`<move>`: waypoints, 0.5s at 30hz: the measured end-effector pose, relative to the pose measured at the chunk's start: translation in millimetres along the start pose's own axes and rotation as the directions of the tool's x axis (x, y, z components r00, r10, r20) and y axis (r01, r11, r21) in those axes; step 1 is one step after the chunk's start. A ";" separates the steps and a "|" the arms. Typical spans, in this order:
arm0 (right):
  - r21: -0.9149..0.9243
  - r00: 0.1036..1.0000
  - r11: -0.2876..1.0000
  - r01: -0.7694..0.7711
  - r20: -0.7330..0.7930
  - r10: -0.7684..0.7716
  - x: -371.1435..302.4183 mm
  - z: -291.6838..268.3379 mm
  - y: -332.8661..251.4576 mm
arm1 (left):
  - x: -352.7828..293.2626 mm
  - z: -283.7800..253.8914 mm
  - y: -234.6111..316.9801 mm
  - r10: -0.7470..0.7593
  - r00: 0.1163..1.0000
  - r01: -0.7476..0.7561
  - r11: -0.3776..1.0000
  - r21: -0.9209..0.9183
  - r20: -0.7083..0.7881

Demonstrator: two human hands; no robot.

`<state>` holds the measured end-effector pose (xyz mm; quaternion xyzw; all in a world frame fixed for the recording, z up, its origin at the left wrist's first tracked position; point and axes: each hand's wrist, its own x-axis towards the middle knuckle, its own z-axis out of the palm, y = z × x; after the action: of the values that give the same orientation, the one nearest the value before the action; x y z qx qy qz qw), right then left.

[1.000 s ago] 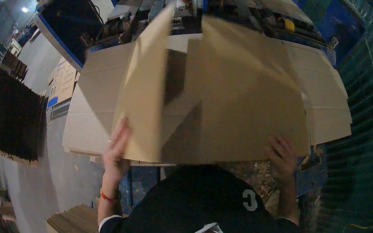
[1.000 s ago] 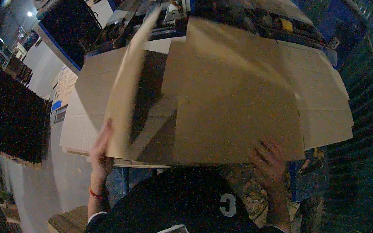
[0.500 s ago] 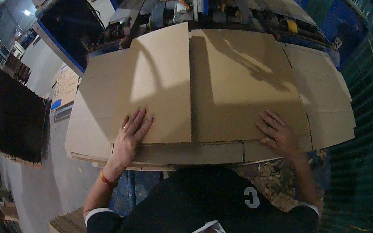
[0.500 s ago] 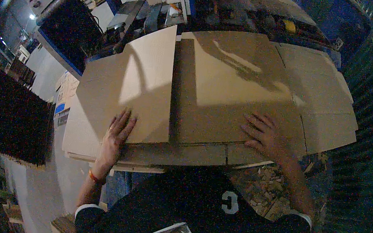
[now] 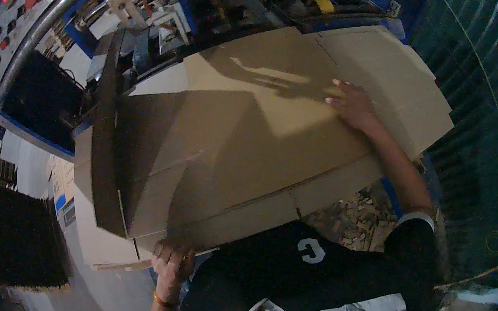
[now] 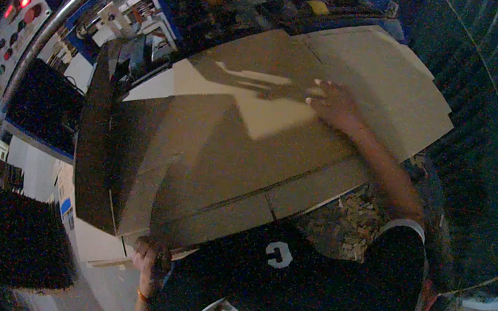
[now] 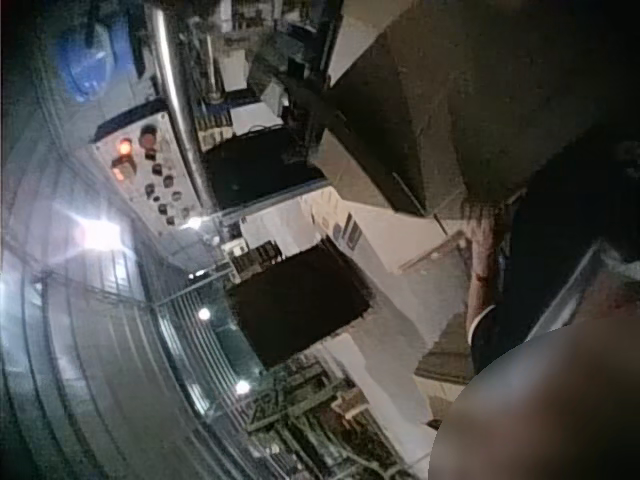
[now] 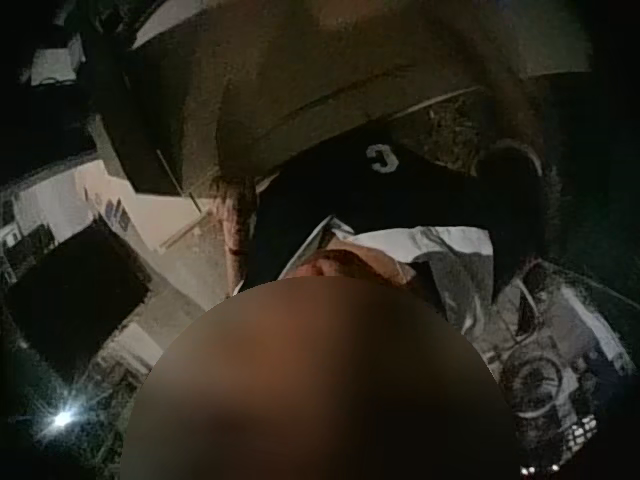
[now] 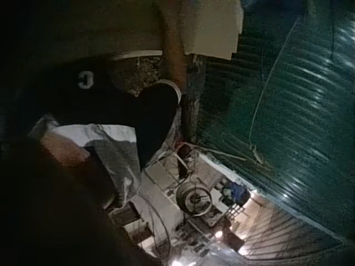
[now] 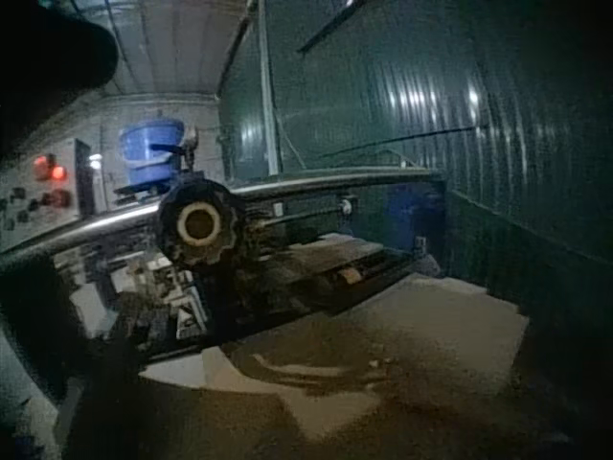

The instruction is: The person repeatedly picks up flat cardboard sheets from a nearby pile and stacks them on a growing stack on a blue workbench. The person uses both hands to align and place each sheet. The task continues throughout the clip without visible completion.

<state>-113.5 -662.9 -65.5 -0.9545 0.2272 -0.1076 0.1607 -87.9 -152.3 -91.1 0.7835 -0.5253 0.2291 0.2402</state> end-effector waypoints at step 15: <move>0.582 0.966 0.774 -0.251 0.105 0.235 113.4 23.7 34.2 | 137.9 41.8 -79.5 -0.519 0.615 0.716 0.050 -0.696 0.594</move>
<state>-21.5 -738.8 -84.5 -0.8209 0.3016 -0.1386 0.4646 38.1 -250.0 -50.2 0.6803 -0.1868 -0.2932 0.6452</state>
